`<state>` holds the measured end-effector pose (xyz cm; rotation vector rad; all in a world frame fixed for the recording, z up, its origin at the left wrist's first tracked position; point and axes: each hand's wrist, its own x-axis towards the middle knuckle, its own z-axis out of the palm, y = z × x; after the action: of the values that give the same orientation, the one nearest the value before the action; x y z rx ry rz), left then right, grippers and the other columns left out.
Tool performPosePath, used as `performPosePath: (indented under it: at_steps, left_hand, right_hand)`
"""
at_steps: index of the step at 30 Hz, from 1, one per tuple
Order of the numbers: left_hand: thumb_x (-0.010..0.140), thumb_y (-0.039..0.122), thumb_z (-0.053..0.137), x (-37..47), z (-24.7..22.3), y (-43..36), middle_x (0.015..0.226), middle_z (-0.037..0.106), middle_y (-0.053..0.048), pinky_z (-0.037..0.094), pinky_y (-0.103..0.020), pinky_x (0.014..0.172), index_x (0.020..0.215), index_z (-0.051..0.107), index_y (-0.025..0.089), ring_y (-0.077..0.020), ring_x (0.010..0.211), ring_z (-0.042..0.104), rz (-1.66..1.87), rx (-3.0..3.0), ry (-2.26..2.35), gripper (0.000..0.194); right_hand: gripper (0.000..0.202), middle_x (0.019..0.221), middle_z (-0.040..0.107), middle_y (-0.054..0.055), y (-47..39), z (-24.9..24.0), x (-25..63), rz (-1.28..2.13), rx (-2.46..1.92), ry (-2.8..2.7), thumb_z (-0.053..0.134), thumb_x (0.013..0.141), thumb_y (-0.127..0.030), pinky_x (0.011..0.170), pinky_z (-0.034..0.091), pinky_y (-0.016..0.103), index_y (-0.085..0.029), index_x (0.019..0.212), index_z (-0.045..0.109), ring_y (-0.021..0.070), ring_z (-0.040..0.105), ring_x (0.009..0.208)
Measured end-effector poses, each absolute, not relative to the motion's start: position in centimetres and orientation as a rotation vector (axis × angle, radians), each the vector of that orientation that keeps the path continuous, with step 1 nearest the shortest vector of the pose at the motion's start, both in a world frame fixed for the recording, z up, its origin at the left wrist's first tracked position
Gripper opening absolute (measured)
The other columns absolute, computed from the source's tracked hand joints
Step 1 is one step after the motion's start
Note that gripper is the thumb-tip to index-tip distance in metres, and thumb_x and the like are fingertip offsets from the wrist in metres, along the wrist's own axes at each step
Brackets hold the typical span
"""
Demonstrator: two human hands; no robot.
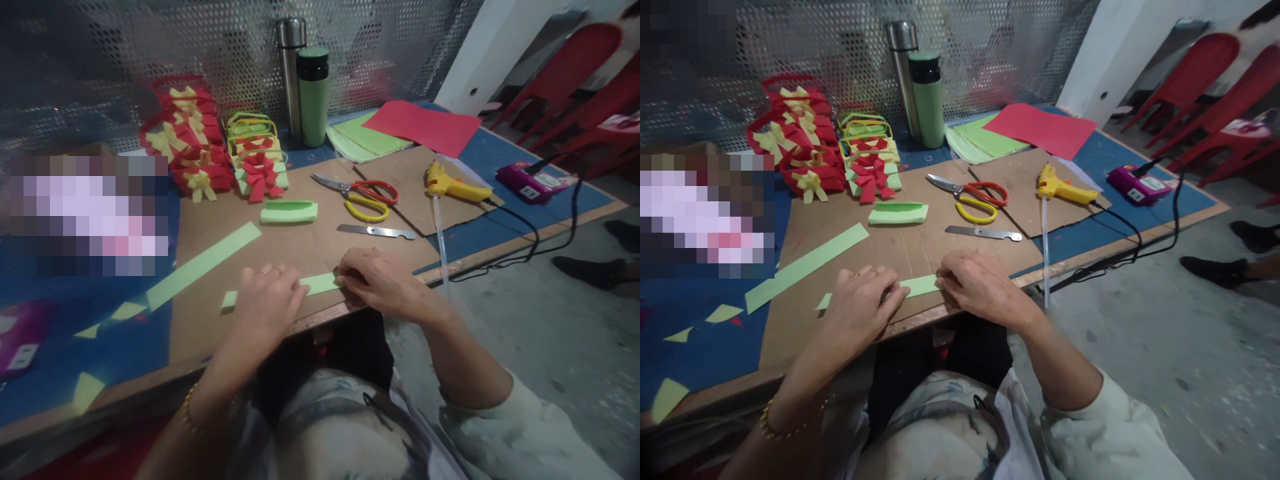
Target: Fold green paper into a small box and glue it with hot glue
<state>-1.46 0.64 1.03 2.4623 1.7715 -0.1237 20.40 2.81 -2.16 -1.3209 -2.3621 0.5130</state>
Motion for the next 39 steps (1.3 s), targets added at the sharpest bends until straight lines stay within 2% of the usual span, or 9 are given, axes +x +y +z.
performPosePath:
  at_steps: [12, 16, 21, 29, 39]
  left_hand:
    - [0.099, 0.030, 0.051, -1.70, 0.37, 0.80, 0.086, 0.070, -0.009, 0.034, -0.040, 0.075, 0.082, 0.062, 0.020, -0.0286, 0.089, 0.062, 0.000, 2.539, 1.731, 0.023]
    - [0.099, 0.029, 0.051, -1.56, 0.49, 0.88, 0.086, 0.070, -0.010, 0.035, -0.040, 0.076, 0.084, 0.063, 0.020, -0.0295, 0.091, 0.062, -0.037, 2.519, 1.732, 0.021]
    - [0.100, 0.029, 0.051, -1.38, 0.67, 1.04, 0.087, 0.070, -0.010, 0.035, -0.039, 0.076, 0.084, 0.063, 0.020, -0.0297, 0.092, 0.063, -0.074, 2.519, 1.734, 0.022]
    - [0.101, 0.029, 0.052, -1.03, 1.13, 1.03, 0.092, 0.072, -0.011, 0.037, -0.039, 0.075, 0.087, 0.063, 0.019, -0.0300, 0.096, 0.065, -0.177, 2.530, 1.764, 0.020]
    - [0.100, 0.028, 0.051, -1.29, 0.85, 1.12, 0.087, 0.071, -0.010, 0.039, -0.038, 0.075, 0.084, 0.062, 0.020, -0.0297, 0.094, 0.065, -0.069, 2.542, 1.733, 0.020]
  right_hand:
    - [0.008, 0.083, 0.067, 0.003, 2.57, -2.26, 20.06, 0.497, -1.356, -2.337, 0.062, 0.093, -0.017, 0.071, 0.036, 0.030, -0.021, 0.086, 0.062, 0.0179, 0.059, 0.078]
    - [0.011, 0.083, 0.067, 0.003, 2.46, -2.25, 20.01, 0.486, -1.366, -2.336, 0.061, 0.093, -0.017, 0.071, 0.036, 0.030, -0.021, 0.083, 0.061, 0.0178, 0.059, 0.078]
    - [0.005, 0.084, 0.067, 0.003, 2.26, -2.55, 20.03, 0.448, -1.362, -2.327, 0.062, 0.093, -0.019, 0.071, 0.035, 0.030, -0.020, 0.088, 0.059, 0.0179, 0.058, 0.078]
    - [0.013, 0.081, 0.064, 0.004, 2.13, -2.56, 19.78, 0.342, -1.323, -2.348, 0.052, 0.094, -0.016, 0.069, 0.030, 0.031, -0.021, 0.082, 0.054, 0.0176, 0.052, 0.073]
    - [0.016, 0.078, 0.057, 0.004, 2.38, -2.01, 19.88, 0.277, -1.275, -2.451, 0.047, 0.095, -0.017, 0.067, 0.027, 0.032, -0.021, 0.079, 0.051, 0.0183, 0.044, 0.070]
